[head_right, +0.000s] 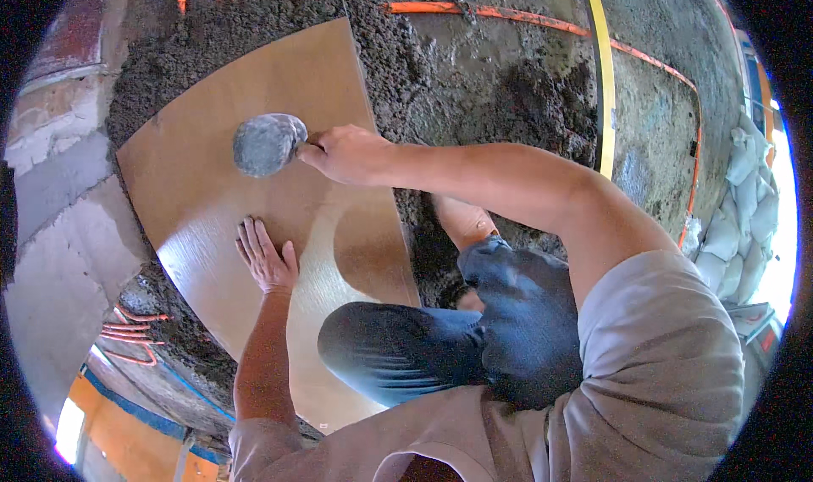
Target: Laying down floor tiles and leveling them with a mallet and level.
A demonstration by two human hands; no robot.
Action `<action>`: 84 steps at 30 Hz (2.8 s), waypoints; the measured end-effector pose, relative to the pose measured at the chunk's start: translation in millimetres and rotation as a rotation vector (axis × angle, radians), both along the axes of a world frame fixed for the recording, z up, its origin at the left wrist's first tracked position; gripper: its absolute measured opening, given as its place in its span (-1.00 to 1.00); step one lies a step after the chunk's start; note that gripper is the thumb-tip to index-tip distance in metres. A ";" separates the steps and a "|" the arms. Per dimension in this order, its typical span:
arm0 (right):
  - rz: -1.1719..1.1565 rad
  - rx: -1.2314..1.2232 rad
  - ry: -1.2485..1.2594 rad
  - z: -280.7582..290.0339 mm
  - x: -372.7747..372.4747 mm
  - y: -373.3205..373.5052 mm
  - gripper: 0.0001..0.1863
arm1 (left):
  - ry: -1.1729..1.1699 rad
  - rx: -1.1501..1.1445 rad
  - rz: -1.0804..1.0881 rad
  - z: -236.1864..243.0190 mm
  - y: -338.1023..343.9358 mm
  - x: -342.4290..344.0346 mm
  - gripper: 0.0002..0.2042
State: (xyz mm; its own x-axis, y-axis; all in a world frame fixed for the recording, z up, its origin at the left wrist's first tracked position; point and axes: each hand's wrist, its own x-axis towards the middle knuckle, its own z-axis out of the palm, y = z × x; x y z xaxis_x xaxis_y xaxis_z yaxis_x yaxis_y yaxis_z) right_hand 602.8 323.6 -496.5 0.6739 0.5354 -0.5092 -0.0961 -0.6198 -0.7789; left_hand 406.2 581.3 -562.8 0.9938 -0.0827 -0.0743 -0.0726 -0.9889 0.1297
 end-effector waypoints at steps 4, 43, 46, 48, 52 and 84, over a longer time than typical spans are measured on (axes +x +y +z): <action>-0.028 0.117 -0.095 15.9 6.0 9.2 -0.56 | 0.005 -0.003 0.019 1.4 0.9 2.8 -0.31; 0.361 0.129 -0.253 -24.5 57.6 283.9 -0.46 | 0.077 -0.182 0.093 -0.9 1.9 1.5 -0.31; 0.246 0.136 -0.011 -2.0 54.3 298.0 -0.45 | 0.199 -0.153 0.133 4.0 5.7 -6.8 -0.31; 0.178 0.257 -0.153 -2.6 46.4 294.9 -0.45 | 0.114 -0.145 0.116 -1.4 6.6 -6.4 -0.32; 0.239 0.091 -0.028 -4.2 60.3 293.2 -0.40 | 0.106 -0.162 0.109 -1.5 5.9 -6.4 -0.31; 0.166 0.103 -0.176 -21.3 60.0 199.9 -0.48 | 0.086 -0.167 0.043 1.4 0.5 7.2 -0.32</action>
